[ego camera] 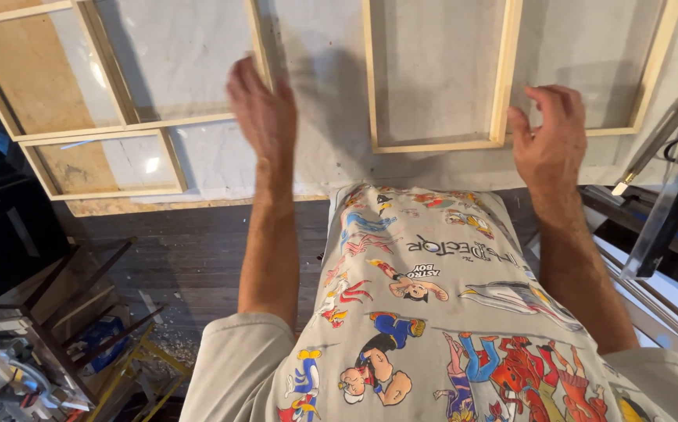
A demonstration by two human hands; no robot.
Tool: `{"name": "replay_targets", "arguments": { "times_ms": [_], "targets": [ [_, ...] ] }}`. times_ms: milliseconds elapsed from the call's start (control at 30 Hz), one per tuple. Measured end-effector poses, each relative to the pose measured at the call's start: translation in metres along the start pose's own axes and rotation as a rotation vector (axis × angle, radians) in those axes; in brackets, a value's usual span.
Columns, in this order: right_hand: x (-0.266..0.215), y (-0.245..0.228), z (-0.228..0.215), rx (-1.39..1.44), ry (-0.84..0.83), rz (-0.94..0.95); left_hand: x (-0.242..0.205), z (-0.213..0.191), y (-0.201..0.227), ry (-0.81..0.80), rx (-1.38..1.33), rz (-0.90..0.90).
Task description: Collecting wooden frames from the floor and saw area and arranging them on a workbench.
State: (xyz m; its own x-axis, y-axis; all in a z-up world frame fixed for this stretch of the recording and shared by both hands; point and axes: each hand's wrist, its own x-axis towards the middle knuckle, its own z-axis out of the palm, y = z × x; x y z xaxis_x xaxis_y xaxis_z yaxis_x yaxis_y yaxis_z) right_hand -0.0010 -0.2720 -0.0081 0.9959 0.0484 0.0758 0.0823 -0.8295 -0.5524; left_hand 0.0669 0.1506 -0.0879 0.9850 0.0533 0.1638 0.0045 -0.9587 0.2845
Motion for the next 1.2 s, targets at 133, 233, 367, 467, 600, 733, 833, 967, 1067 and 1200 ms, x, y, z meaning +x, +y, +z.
{"name": "replay_targets", "arguments": {
  "times_ms": [133,233,367,467,600,733,833,967,1067,1200],
  "targets": [
    [0.011,-0.02,-0.011,0.098,0.028,-0.098,0.006,-0.011,-0.028,-0.231,0.117,-0.303],
    [0.021,-0.025,-0.004,0.146,0.011,-0.177,-0.004,-0.032,-0.008,-0.031,0.1,-0.202],
    [0.027,-0.028,0.021,0.362,-0.04,-0.146,-0.045,-0.047,0.003,0.059,0.133,-0.009],
    [0.034,-0.056,0.028,0.571,-0.277,-0.015,-0.069,-0.056,0.004,0.102,0.064,0.174],
    [0.029,-0.077,0.065,0.753,-0.437,0.087,-0.09,-0.066,-0.01,0.053,0.039,0.38],
    [0.021,-0.095,0.106,0.703,-0.408,0.12,-0.091,-0.057,-0.039,-0.023,-0.012,0.561],
    [0.016,-0.103,0.131,0.603,-0.316,0.155,-0.089,-0.043,-0.057,-0.049,-0.092,0.635],
    [0.01,-0.117,0.144,0.438,-0.216,0.144,-0.081,-0.061,-0.06,-0.099,-0.15,0.673],
    [0.013,-0.135,0.14,0.299,-0.162,0.126,-0.069,-0.074,-0.086,-0.247,-0.26,0.623],
    [0.006,-0.152,0.144,0.2,-0.14,0.129,-0.046,-0.088,-0.174,-0.054,-0.261,0.418]
  ]
}}
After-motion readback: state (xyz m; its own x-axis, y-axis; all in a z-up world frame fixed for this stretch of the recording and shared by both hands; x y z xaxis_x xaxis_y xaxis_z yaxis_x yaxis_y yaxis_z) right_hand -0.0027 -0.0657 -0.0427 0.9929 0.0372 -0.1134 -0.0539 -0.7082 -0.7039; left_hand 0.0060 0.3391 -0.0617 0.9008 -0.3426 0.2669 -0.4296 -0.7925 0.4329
